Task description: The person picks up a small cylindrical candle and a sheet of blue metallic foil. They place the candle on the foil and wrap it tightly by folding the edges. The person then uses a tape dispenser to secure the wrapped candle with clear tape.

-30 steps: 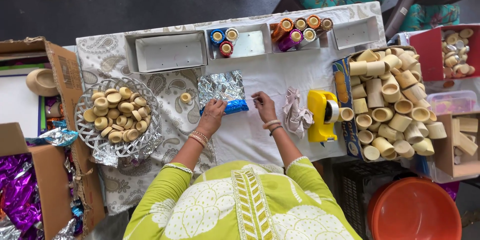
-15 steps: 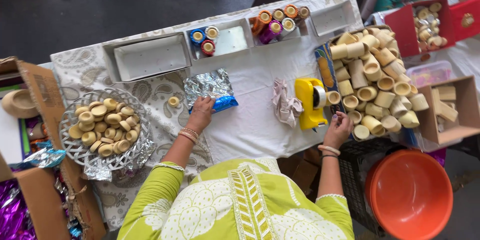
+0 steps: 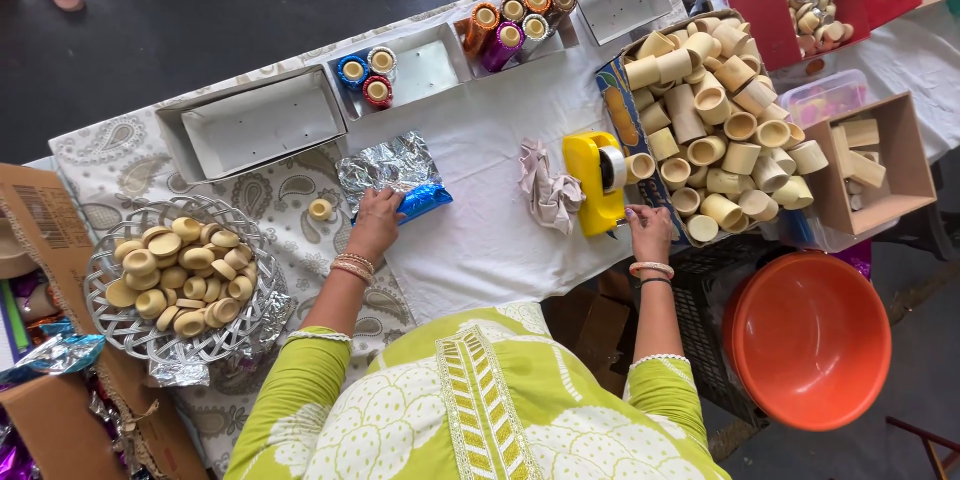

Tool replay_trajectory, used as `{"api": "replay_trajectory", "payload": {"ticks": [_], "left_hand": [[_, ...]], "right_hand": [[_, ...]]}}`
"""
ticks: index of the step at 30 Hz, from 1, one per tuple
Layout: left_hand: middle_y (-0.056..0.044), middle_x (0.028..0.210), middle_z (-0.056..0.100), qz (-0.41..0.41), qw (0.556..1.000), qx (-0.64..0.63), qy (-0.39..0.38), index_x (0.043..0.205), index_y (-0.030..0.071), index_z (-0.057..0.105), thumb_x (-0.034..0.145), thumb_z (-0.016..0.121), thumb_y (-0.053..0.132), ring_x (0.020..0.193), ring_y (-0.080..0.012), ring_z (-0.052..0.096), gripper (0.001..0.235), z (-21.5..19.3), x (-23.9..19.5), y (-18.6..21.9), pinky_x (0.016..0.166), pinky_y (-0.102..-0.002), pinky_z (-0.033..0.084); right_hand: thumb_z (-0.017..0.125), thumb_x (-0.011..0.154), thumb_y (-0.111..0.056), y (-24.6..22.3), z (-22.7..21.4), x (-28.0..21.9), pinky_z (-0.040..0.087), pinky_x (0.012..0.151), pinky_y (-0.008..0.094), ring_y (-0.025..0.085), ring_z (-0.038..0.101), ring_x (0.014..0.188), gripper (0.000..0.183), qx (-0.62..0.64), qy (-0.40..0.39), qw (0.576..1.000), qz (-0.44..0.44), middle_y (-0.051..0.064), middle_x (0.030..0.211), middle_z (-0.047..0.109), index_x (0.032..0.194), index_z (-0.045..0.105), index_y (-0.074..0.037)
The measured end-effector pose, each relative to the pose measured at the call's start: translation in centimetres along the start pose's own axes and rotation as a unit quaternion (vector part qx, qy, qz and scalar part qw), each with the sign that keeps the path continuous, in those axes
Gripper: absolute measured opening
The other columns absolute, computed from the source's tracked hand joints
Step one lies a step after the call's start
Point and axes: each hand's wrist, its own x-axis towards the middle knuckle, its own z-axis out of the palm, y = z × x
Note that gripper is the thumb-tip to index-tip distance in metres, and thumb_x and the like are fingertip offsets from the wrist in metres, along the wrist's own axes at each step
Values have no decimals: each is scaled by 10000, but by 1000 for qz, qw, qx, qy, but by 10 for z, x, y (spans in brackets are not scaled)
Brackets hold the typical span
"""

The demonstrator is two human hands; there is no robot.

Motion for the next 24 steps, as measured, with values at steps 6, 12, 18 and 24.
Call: {"api": "replay_trajectory", "payload": {"ticks": [6, 12, 18, 24], "left_hand": [[-88, 1110, 651, -10, 1000, -6, -10, 1204, 74, 700, 823, 769, 143, 1051, -345, 546, 393, -1, 1, 2, 959, -448, 478], [-87, 1131, 651, -8, 1000, 0, -11, 1209, 80, 694, 831, 763, 132, 1057, -344, 545, 388, 5, 0, -2, 969, -447, 474], [-86, 1153, 655, -4, 1000, 9, -6, 1223, 83, 691, 828, 763, 131, 1082, -341, 547, 405, 7, 0, -3, 991, -444, 465], [-86, 1148, 654, -6, 1000, 3, -6, 1236, 85, 691, 833, 762, 129, 1075, -344, 546, 411, 6, 1, -2, 994, -446, 462]], "right_hand": [[775, 918, -186, 3, 7, 2, 538, 838, 394, 266, 630, 890, 155, -4, 0, 1000, 23, 115, 1019, 575, 1025, 778, -74], [753, 941, -129, 50, 31, 20, 548, 788, 340, 224, 638, 860, 141, 70, -1, 998, 8, 96, 1018, 562, 977, 758, 8], [615, 1050, -205, 101, 61, 36, 555, 734, 286, 103, 609, 751, 225, 353, -65, 918, 171, 15, 914, 633, 1011, 661, 11], [590, 1070, -222, 110, 65, 23, 574, 748, 259, 76, 596, 748, 180, 452, -44, 872, 184, -20, 879, 627, 1056, 594, -42]]}}
